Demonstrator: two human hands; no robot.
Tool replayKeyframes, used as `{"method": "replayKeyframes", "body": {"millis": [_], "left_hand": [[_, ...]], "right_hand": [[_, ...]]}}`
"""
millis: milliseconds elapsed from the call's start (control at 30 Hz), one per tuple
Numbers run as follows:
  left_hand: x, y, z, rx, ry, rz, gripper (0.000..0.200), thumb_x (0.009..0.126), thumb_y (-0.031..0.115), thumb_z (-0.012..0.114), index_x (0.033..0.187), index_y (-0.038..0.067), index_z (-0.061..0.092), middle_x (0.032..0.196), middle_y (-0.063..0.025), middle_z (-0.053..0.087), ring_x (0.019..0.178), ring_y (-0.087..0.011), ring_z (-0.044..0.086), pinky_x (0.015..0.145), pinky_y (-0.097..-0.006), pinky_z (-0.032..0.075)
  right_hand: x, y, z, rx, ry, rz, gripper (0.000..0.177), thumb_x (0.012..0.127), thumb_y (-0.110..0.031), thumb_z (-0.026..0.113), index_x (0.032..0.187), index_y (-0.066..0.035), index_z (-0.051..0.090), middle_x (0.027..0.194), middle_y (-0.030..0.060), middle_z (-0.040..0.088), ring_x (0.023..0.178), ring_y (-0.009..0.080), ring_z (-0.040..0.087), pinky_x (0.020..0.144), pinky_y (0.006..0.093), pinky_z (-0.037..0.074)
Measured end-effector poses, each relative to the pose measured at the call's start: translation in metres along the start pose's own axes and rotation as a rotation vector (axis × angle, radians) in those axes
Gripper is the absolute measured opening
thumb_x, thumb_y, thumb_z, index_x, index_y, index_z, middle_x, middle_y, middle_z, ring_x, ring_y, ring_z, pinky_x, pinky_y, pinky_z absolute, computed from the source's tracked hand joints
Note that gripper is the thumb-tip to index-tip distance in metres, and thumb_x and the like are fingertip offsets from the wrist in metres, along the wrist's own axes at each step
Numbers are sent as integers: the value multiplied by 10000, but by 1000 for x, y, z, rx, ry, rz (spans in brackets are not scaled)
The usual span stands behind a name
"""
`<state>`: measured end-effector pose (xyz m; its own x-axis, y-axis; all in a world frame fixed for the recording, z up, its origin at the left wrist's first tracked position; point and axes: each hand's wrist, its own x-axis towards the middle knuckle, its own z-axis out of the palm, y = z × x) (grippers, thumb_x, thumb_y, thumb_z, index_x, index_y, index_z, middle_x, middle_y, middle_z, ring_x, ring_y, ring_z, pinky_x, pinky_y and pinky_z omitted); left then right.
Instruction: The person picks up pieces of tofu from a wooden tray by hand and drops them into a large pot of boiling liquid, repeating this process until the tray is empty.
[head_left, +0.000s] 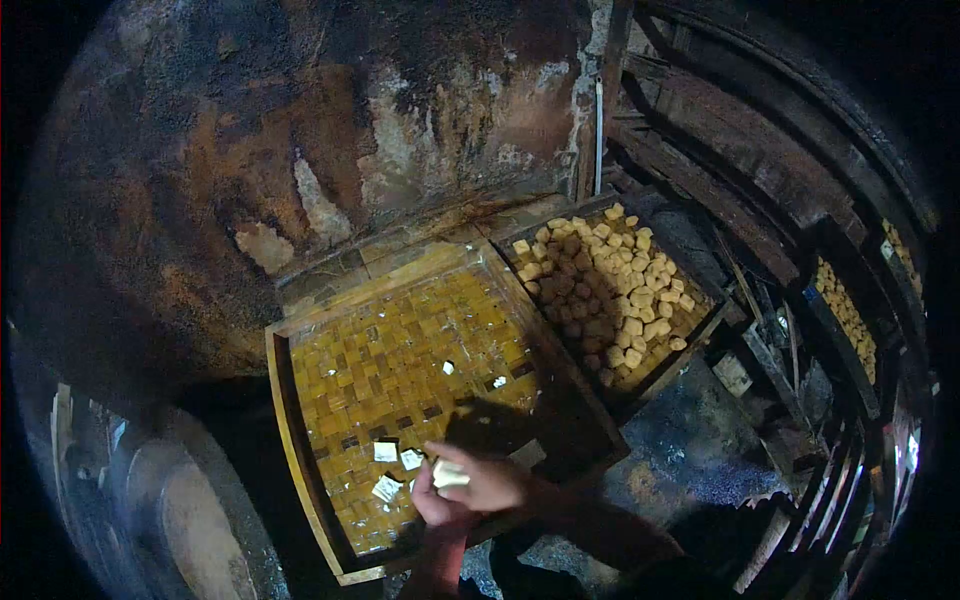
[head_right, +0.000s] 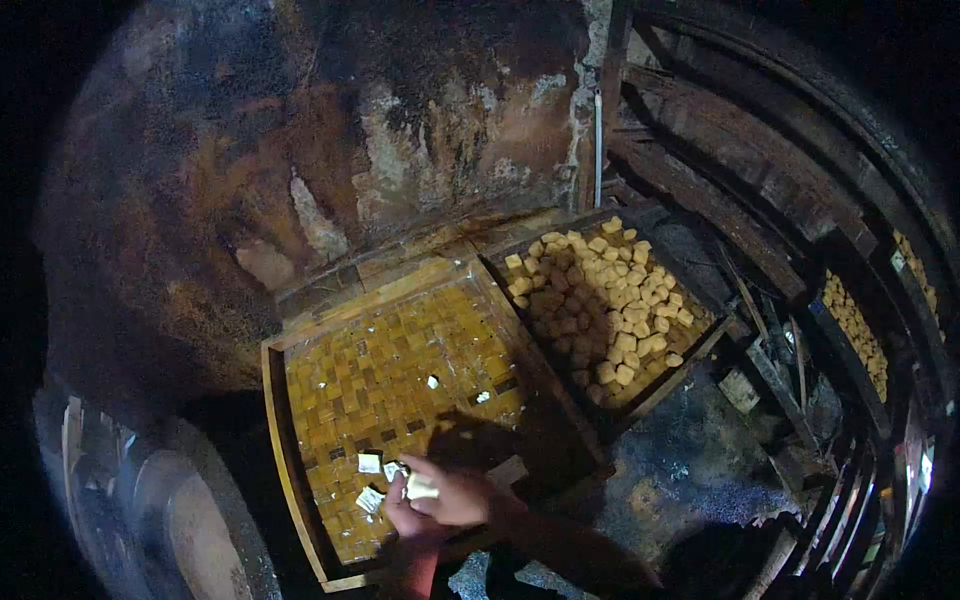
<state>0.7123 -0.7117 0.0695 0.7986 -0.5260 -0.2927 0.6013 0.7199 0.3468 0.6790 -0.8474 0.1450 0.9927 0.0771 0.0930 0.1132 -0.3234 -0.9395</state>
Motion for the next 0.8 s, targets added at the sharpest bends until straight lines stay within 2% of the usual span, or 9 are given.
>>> {"method": "replayKeyframes", "body": {"millis": [33,133,200,367,433,533,633,767,800], "left_hand": [[-3,1,27,80,-4,39,507,1024,437,443,1263,30,625,1166,-147,700,1042,-311,677,948,-450,529],[-11,11,68,-90,-410,15,492,1017,404,429,1239,13,627,1152,-145,704,1062,-291,679,936,-444,537],[-18,11,56,-101,154,-37,448,1015,371,417,1147,15,654,1088,-136,709,1016,-277,687,902,-440,550],[3,0,-24,145,-113,166,450,1046,352,378,1051,22,684,1045,-127,722,944,-279,698,866,-420,567],[2,4,-6,-192,-48,-45,464,1072,374,371,1058,33,685,1039,-110,725,944,-262,697,852,-409,569],[0,11,10,44,159,-59,460,1083,406,393,1047,50,683,1036,-94,725,934,-245,695,845,-395,570],[-11,-19,8,37,219,320,453,1086,416,408,1082,55,682,1075,-114,728,946,-261,693,856,-395,567],[-13,8,55,-150,-50,-56,526,1059,522,440,1105,51,669,1055,-111,711,944,-265,681,819,-386,554],[12,-1,14,-104,264,12,540,1048,541,436,1083,55,667,977,-106,710,883,-260,687,763,-398,558]], "right_hand": [[-1,-19,-1,-306,-52,60,757,958,-205,723,1610,-104,351,1458,208,542,1300,382,556,1103,448,472],[-10,-28,3,-316,42,106,794,943,-276,735,1618,-134,342,1418,216,524,1281,449,555,1064,502,489],[-15,-61,-7,-398,45,238,779,961,-343,704,1627,-204,324,1343,198,544,1217,465,603,1004,527,524],[-18,-30,16,-577,-11,299,604,966,-389,689,1526,-261,502,1335,139,579,1145,379,665,942,516,570],[-23,-24,24,-639,22,175,533,967,-403,683,1470,-265,576,1314,123,600,1111,351,688,920,513,583],[-33,-28,32,-488,139,62,420,970,-406,674,1356,-240,675,1269,104,640,1028,318,723,883,502,599],[-31,-42,27,-610,122,70,514,942,-434,703,1400,-214,629,1236,106,679,1010,338,732,888,487,595],[-22,-47,19,-472,261,388,747,873,-472,781,1480,-117,528,1230,164,702,1079,371,717,900,477,583],[-22,-42,18,-447,272,403,814,853,-491,803,1490,-83,501,1223,194,705,1106,386,709,903,476,579]]}}
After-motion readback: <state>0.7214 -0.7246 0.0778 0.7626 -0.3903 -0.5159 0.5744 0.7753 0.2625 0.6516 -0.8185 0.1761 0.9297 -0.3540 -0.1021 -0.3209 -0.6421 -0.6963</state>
